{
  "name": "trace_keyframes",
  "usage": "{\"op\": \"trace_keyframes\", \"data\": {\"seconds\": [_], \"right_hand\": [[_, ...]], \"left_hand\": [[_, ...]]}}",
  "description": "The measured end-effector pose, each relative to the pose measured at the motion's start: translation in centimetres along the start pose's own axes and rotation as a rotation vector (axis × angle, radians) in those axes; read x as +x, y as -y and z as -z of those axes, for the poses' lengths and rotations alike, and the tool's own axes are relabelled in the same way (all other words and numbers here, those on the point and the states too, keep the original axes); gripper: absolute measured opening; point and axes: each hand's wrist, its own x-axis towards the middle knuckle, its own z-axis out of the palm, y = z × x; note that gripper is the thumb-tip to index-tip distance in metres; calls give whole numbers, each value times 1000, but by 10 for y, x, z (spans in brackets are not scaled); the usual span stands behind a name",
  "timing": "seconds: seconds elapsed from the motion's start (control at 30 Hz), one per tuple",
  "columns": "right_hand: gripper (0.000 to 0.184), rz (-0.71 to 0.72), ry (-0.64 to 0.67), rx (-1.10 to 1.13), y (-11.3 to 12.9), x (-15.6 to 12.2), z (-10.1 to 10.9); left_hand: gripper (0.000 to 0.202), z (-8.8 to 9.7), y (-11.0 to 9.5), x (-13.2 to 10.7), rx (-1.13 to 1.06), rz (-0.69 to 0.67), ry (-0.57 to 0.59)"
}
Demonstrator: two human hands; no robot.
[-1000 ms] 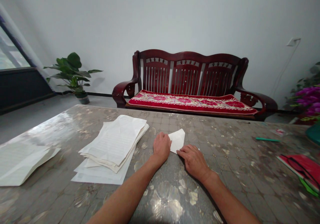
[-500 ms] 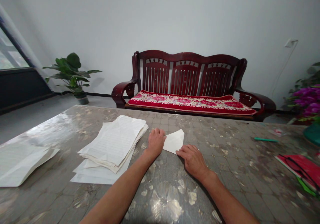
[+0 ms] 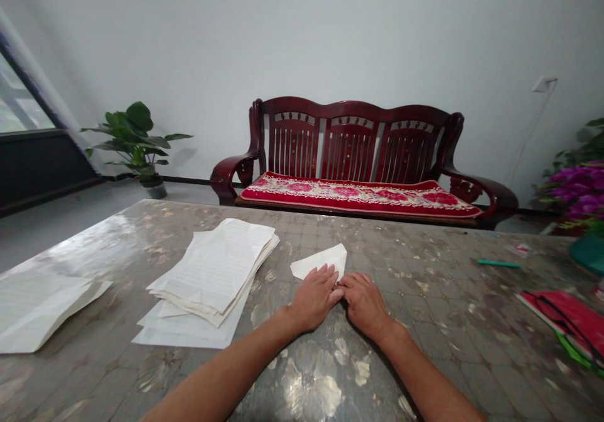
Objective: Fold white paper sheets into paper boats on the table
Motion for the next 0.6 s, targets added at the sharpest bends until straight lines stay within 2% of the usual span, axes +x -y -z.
{"op": "trace_keyframes", "data": {"seconds": [0.27, 0.47, 0.53, 0.6], "right_hand": [[42, -39, -104, 206, -14, -2, -6], [54, -234, -305, 241, -35, -4, -14], [53, -235, -337, 240, -34, -3, -15], [50, -209, -313, 240, -30, -2, -16]], "left_hand": [[54, 4, 20, 5, 101, -5, 75], [59, 14, 37, 11, 84, -163, 164], [56, 17, 43, 12, 49, -228, 175], [54, 19, 47, 13, 8, -282, 188]]}}
